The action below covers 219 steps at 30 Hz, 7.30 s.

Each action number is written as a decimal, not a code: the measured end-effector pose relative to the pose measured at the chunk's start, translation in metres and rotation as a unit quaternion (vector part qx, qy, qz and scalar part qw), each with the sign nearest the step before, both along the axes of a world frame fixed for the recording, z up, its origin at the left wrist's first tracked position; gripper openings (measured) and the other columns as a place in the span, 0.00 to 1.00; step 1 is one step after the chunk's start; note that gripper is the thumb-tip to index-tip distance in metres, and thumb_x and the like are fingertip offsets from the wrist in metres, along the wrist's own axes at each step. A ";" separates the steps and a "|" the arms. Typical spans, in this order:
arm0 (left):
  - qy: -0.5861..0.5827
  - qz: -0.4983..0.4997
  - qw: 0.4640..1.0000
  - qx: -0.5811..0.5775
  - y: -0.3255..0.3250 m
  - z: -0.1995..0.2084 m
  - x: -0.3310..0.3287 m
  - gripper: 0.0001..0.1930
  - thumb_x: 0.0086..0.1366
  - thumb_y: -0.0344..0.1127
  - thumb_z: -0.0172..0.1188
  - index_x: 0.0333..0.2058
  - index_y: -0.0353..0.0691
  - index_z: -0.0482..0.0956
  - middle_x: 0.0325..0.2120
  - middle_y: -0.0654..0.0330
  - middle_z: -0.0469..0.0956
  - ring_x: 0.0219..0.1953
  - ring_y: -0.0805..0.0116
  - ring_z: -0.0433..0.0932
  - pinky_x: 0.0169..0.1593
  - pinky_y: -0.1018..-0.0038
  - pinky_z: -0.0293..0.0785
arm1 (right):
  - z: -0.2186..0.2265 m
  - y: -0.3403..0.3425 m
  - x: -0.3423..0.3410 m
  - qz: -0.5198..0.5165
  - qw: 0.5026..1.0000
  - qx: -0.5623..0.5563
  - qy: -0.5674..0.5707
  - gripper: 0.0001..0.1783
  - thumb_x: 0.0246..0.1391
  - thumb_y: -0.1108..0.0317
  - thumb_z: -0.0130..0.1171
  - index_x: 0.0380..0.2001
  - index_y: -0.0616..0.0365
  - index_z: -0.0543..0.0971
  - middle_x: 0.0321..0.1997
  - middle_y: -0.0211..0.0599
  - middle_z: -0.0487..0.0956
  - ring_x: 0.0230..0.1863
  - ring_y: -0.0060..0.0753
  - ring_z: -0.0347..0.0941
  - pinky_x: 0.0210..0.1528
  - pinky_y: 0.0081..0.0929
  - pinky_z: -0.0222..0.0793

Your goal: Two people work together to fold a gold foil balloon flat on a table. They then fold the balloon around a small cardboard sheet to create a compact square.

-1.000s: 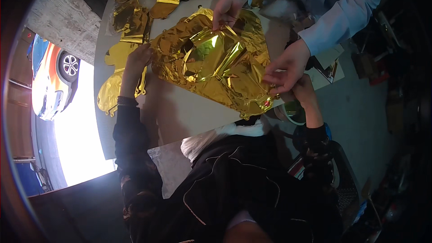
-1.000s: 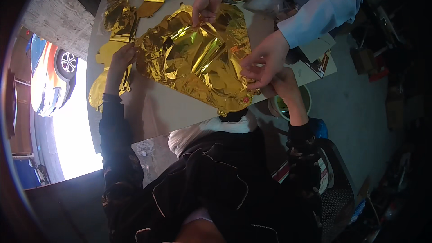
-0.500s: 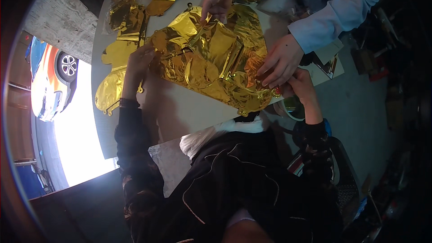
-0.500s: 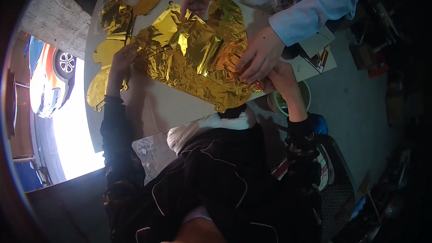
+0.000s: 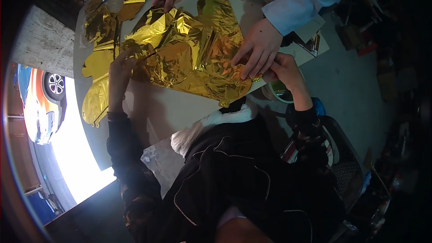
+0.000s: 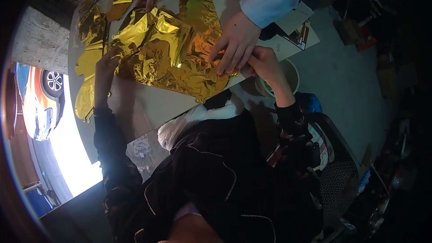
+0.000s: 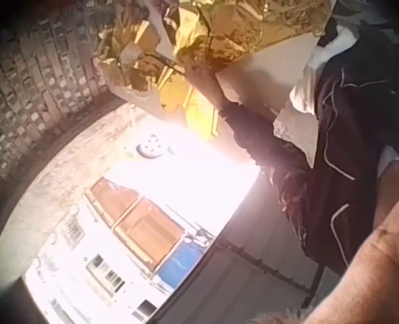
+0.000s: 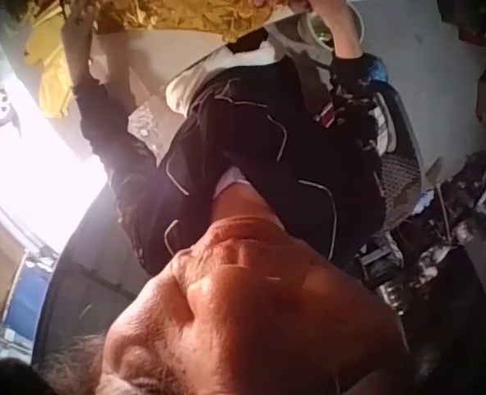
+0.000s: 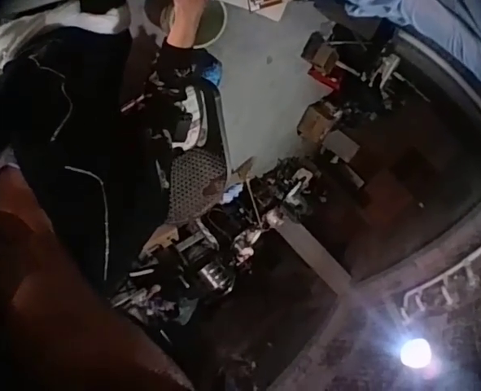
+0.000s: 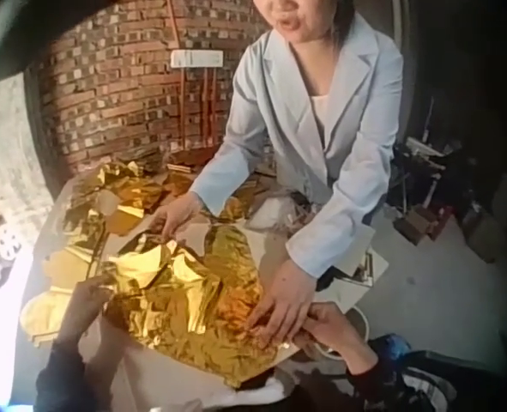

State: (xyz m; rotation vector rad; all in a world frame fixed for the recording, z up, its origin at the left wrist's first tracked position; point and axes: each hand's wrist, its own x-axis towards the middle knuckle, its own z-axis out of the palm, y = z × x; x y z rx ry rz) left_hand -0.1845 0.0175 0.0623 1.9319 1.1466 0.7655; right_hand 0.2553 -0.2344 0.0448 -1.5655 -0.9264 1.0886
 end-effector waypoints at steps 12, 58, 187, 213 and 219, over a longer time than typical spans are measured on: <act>0.080 0.099 0.985 0.114 -0.016 -0.008 0.012 0.19 0.69 0.38 0.60 0.54 0.35 0.82 0.43 0.49 0.86 0.46 0.57 0.85 0.52 0.67 0.77 | 0.001 -0.008 -0.001 -0.021 1.000 -0.004 -0.022 0.08 0.64 0.71 0.59 0.36 0.67 0.82 0.24 0.35 0.82 0.17 0.18 0.73 0.16 0.18 0.62; 0.120 0.032 0.963 0.238 -0.002 -0.024 0.003 0.17 0.62 0.29 0.62 0.50 0.34 0.79 0.51 0.46 0.76 0.54 0.43 0.74 0.57 0.57 0.72 | -0.005 -0.010 0.000 -0.063 0.997 -0.021 -0.036 0.05 0.60 0.76 0.56 0.31 0.65 0.80 0.18 0.33 0.77 0.14 0.22 0.71 0.15 0.21 0.60; 0.217 -0.078 0.954 0.194 -0.101 -0.029 0.050 0.33 0.62 0.40 0.67 0.65 0.42 0.71 0.69 0.54 0.65 0.73 0.42 0.56 0.72 0.52 0.55 | 0.084 -0.033 -0.078 -0.073 0.861 0.276 -0.421 0.06 0.60 0.79 0.62 0.40 0.66 0.83 0.33 0.38 0.85 0.32 0.30 0.82 0.34 0.23 0.76; 0.200 -0.005 0.939 0.279 -0.030 -0.027 0.017 0.26 0.64 0.36 0.64 0.60 0.35 0.72 0.61 0.48 0.71 0.62 0.44 0.68 0.64 0.56 0.67 | 0.029 0.084 -0.127 0.363 0.718 0.175 -0.568 0.30 0.59 0.57 0.64 0.62 0.58 0.73 0.65 0.42 0.72 0.69 0.48 0.65 0.71 0.43 0.57; 0.174 0.093 0.933 0.299 -0.022 -0.044 0.000 0.27 0.65 0.37 0.64 0.61 0.35 0.72 0.61 0.49 0.71 0.64 0.44 0.68 0.64 0.55 0.68 | 0.029 0.083 -0.126 0.368 0.719 0.177 -0.562 0.32 0.59 0.58 0.64 0.64 0.58 0.72 0.67 0.43 0.70 0.69 0.49 0.64 0.71 0.44 0.57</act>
